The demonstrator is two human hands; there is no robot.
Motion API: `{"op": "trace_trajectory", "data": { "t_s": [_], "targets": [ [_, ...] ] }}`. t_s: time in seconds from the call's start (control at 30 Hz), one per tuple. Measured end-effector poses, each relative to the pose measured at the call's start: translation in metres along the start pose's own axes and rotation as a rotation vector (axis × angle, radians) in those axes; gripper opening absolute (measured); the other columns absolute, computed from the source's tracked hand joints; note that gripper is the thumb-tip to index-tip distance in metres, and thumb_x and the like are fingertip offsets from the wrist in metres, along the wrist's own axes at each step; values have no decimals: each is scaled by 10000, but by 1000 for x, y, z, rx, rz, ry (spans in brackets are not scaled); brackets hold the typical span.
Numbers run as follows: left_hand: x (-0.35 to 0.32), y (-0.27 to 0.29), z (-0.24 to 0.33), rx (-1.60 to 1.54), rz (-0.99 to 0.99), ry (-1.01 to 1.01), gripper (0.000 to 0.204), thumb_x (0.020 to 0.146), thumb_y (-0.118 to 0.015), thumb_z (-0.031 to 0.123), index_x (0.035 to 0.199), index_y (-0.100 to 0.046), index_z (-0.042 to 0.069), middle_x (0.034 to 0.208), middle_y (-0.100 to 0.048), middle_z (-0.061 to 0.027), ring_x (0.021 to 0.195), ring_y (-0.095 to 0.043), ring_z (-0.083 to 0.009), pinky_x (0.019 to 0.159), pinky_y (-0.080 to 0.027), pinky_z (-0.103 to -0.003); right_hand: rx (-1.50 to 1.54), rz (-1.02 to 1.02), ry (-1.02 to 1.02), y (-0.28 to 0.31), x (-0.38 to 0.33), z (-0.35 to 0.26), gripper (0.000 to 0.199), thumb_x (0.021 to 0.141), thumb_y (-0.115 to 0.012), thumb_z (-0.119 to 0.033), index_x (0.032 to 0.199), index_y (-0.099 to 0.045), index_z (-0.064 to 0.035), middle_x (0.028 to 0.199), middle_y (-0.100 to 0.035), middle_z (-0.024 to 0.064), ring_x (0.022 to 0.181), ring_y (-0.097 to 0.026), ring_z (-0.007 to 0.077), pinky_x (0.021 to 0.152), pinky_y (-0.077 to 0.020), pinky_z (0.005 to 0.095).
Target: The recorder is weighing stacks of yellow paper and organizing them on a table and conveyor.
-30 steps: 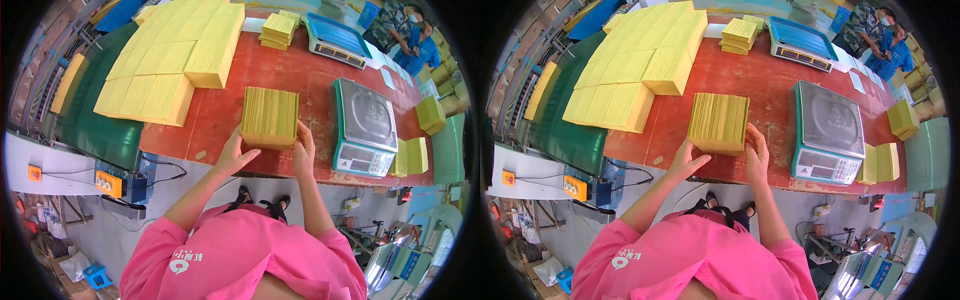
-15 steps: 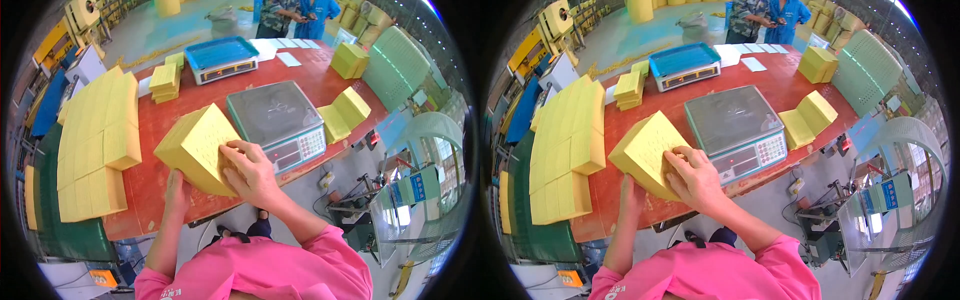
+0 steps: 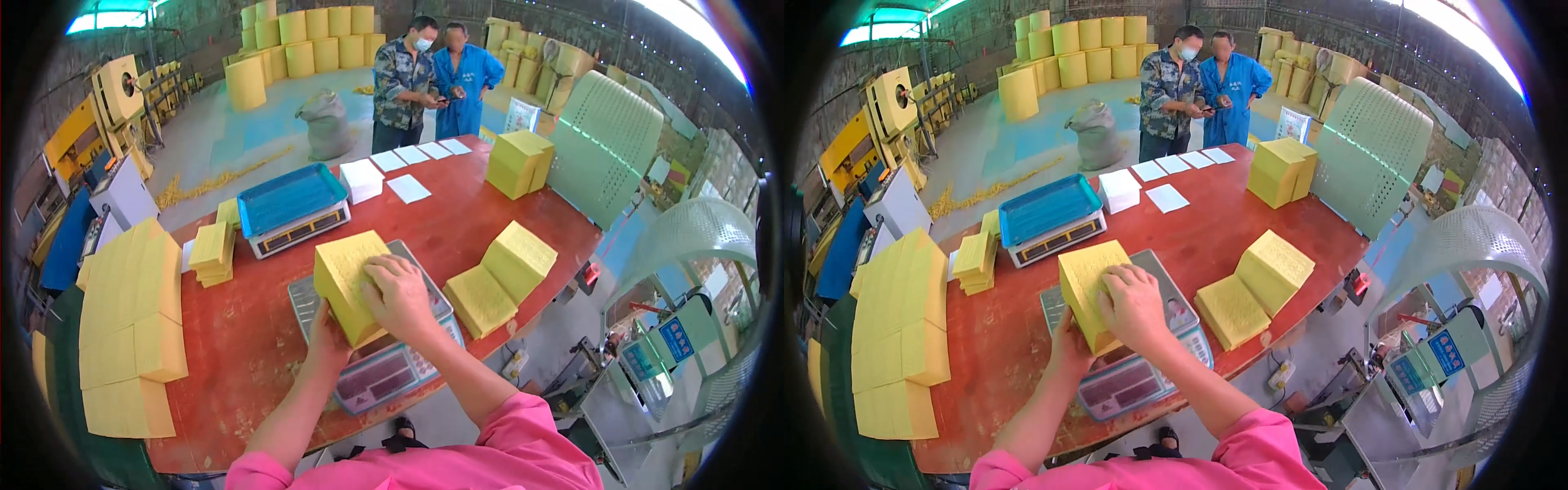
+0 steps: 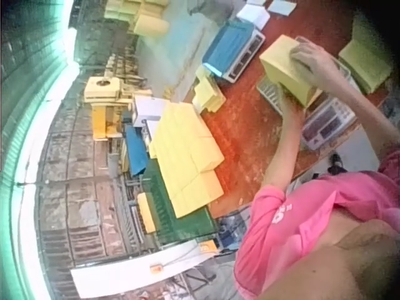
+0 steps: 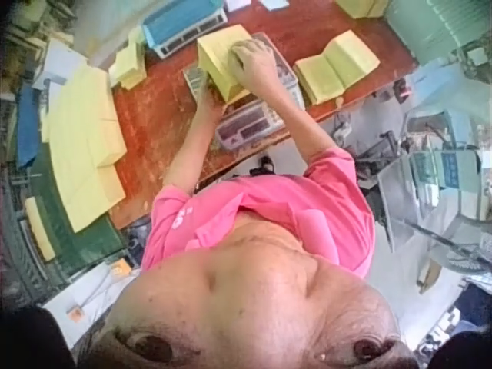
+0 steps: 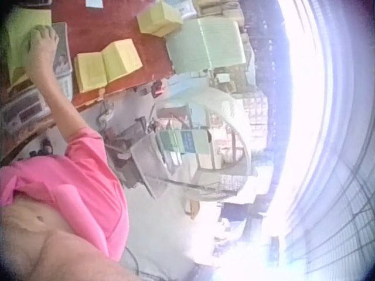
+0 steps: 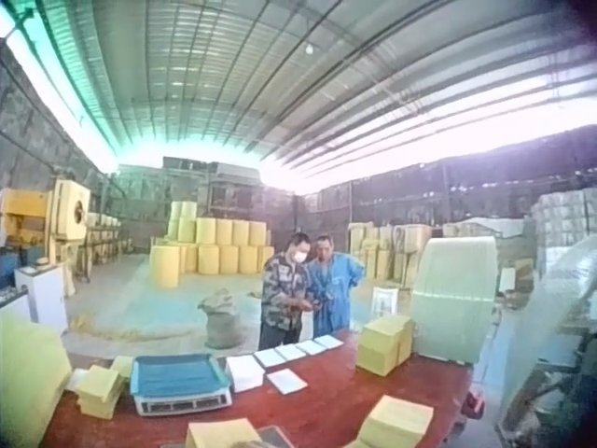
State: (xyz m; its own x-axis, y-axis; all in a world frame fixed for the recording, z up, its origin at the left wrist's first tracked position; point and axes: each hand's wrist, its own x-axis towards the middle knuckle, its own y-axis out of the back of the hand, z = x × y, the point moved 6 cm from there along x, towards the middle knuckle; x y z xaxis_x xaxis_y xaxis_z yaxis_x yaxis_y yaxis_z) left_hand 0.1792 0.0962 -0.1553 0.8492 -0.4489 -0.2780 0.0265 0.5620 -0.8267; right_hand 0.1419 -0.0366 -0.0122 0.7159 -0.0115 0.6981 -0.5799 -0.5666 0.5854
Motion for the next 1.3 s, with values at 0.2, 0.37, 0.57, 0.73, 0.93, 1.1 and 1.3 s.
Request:
{"op": "trace_trajectory", "data": {
  "t_s": [0.2,0.37,0.57,0.73,0.93,1.1,1.3],
  "targets": [
    [0,1,-6,84,68,-70,512,1025,-386,425,1416,-442,99,1374,-532,-120,1240,-538,-296,1014,-464,-488,54,-97,3,-6,1,12,243,835,-650,-160,1038,-673,-29,1141,-669,108,1136,-588,304,955,-435,442],
    [-81,23,22,491,188,-28,468,1003,-493,295,1364,-428,4,1214,-581,-144,1166,-576,-287,956,-496,-492,79,-134,50,-23,-5,5,279,785,-669,-141,1046,-668,-43,1129,-666,99,1124,-591,299,962,-440,445],
    [-160,114,135,947,606,-540,389,948,-621,264,1249,-588,19,1124,-628,-40,1013,-586,-123,827,-492,-293,95,-122,77,-7,-4,-7,317,735,-664,12,1052,-661,0,1172,-636,167,1144,-564,368,999,-422,477],
    [-226,193,266,1345,1024,-788,440,886,-650,303,1191,-608,-11,1182,-647,-193,1116,-622,-287,958,-470,-380,190,-78,108,18,-18,-93,328,751,-604,74,1072,-645,26,1175,-643,171,1193,-551,385,1016,-421,463],
    [-239,269,384,1867,1267,-872,543,857,-656,400,1176,-580,-33,1210,-598,-228,1170,-544,-379,983,-446,-448,461,-276,130,-61,-67,-188,284,766,-606,84,1034,-656,4,1114,-660,150,1134,-589,360,971,-462,443],
    [-199,288,416,2097,1145,-710,510,845,-638,414,1062,-583,-44,1143,-599,-240,1107,-551,-398,968,-442,-484,514,-416,0,-101,-98,-225,230,766,-634,76,979,-679,2,1074,-665,156,1073,-617,343,933,-493,421],
    [-191,296,402,2238,941,-890,504,840,-595,338,1095,-601,-96,1202,-577,-320,1159,-511,-466,1044,-377,-521,535,-411,-60,-127,-123,-228,225,782,-667,28,1003,-683,-12,1090,-671,144,1040,-632,315,894,-519,398]
  ]
}}
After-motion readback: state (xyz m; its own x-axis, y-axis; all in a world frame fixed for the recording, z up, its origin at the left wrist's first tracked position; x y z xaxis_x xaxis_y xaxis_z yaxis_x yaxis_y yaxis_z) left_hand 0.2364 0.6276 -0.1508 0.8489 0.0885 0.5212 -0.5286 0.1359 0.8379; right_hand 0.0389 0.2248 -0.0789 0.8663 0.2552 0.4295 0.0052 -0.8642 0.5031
